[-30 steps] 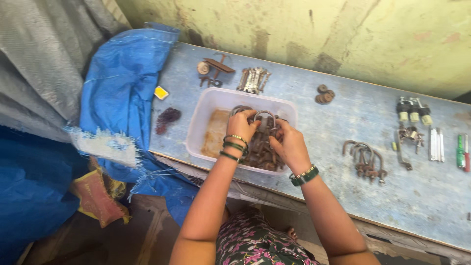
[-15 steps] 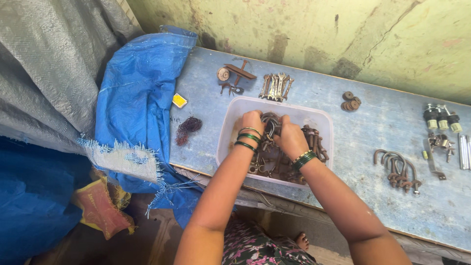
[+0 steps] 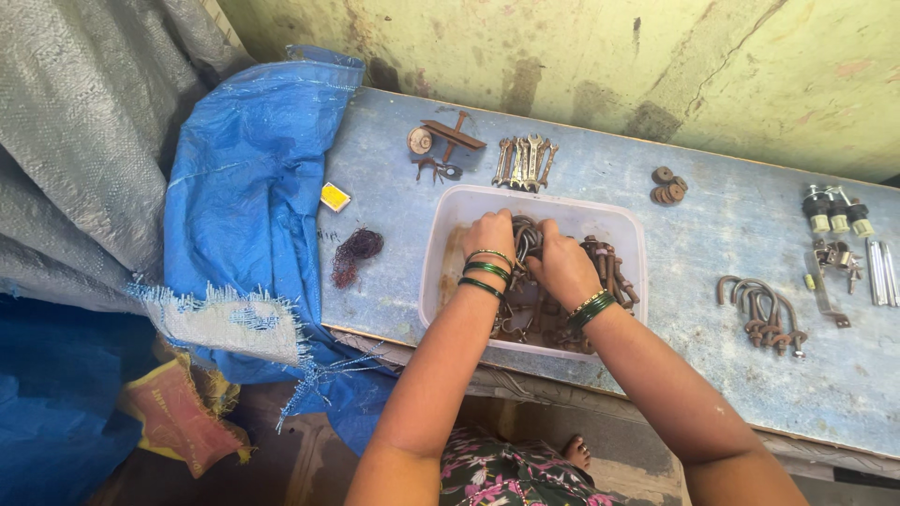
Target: The person sorts rusty metal hardware, including U-bolts, bolts, and hooks, from a workbench into a white plastic tub, handling pieces one at a time and grouping similar items together. They occasionally pick up and turn over pieces before placing them in the tub.
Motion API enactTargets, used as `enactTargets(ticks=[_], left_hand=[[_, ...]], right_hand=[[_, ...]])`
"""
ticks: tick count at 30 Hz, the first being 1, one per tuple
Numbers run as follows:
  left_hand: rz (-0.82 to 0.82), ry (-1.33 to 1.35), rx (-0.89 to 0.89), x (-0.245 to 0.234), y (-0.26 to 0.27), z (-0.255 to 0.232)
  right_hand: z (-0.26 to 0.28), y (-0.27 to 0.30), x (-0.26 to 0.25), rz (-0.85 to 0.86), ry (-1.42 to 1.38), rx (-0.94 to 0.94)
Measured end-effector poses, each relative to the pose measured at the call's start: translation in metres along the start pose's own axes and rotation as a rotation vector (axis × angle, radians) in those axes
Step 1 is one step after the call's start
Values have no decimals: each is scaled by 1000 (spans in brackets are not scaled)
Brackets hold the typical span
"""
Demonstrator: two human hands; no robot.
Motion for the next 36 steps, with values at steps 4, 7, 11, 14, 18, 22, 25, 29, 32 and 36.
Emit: enactTargets(ticks=[4, 7, 11, 14, 18, 22, 25, 29, 32, 36], left_hand=[[24, 50, -6, -7, 1, -2], [59, 74, -1, -10, 4, -4], [37, -3, 16, -7, 2, -5], [40, -1, 12, 1, -1, -3], [48, 43, -10, 14, -5, 1], [-34, 29, -4, 20, -11, 2], [-34, 32, -6, 23, -11, 5], [42, 120, -46, 20, -8, 11], [57, 145, -60, 15, -7, 12], [109, 96, -84, 16, -6, 13]], right_hand=[[-9, -1, -4, -42, -10, -3], [-24, -6, -6, -114, -9, -4], [-44, -11, -7, -201, 5, -76], [-58, -18, -1, -184, -15, -45], [-69, -24, 6, -155, -60, 46], [-77, -28, 4, -185, -111, 112], [-83, -31, 2, -214, -186, 87], [-93, -33, 2, -202, -301, 167], [-95, -32, 5, -185, -381, 215], [-86, -30, 9, -151, -413, 193]])
Point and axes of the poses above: each hand's wrist, its own y-axis away from the middle knuckle, its own x-axis out of the palm, z = x × y, the point moved 7 cm from there along -y, towards the middle knuckle, and after that the axes turned 15 degrees about -y, right-handed, at the moved point
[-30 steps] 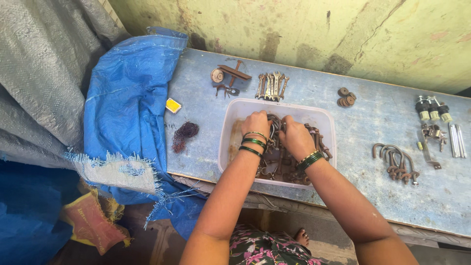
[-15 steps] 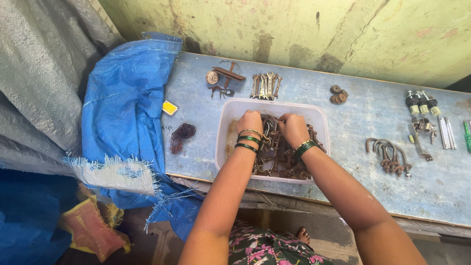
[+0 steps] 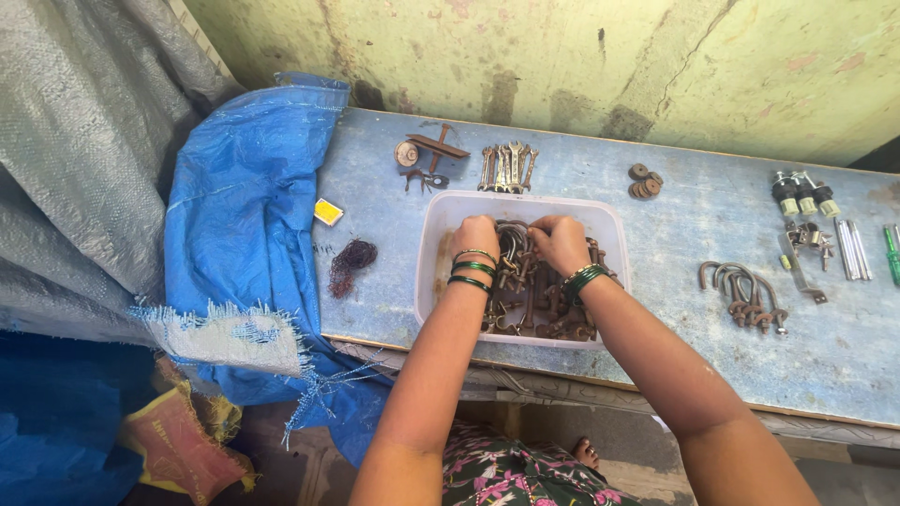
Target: The person sorts rusty metal hardware, including U-bolts, bolts, and hooks, from a workbench into a white plastic tub, handling pieces one at a time and grouping similar items together. They occasionally pick up and turn over pieces before placing them in the tub.
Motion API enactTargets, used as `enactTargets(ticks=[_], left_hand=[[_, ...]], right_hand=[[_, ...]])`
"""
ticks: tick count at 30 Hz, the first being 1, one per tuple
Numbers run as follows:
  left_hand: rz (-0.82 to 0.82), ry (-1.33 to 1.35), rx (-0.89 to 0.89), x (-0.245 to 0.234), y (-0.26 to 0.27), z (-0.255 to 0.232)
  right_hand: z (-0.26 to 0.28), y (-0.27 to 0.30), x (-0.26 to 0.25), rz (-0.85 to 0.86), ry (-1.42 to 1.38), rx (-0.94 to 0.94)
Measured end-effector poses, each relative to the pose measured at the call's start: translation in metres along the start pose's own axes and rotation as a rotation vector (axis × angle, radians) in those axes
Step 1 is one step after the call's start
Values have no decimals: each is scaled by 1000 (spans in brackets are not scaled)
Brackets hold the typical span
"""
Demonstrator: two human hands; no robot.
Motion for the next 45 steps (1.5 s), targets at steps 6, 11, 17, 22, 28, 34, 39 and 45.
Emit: enactTargets(ticks=[6, 11, 17, 22, 28, 34, 39, 45], left_hand=[[-72, 11, -11, -4, 0, 1], [-44, 24, -28, -2, -1, -1], [-102, 6, -4, -11, 5, -3], [-132, 9, 17, -16, 8, -6], [-403, 138, 160, -42, 26, -19], [-459, 182, 309, -85, 59, -55], [-492, 332, 455, -109, 115, -133], [-437, 419, 633, -87, 178, -255]], right_hand=[[13, 4, 4, 21, -33, -55], [30, 10, 4, -6, 154, -286], [42, 15, 8, -9, 224, -340], [54, 19, 7, -33, 255, -355], [77, 29, -3, -81, 263, -407], [119, 60, -45, -81, 63, -474], [122, 112, -128, -170, 48, -510], [53, 158, -229, -391, 80, -347]])
Point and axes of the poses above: each hand's wrist, its own y-axis away from the middle knuckle, its own x-axis out of the palm, z = x × y, the point moved 7 cm from there along -y, towards the middle knuckle, and after that the axes turned 15 degrees about -y, right-handed, at the moved point
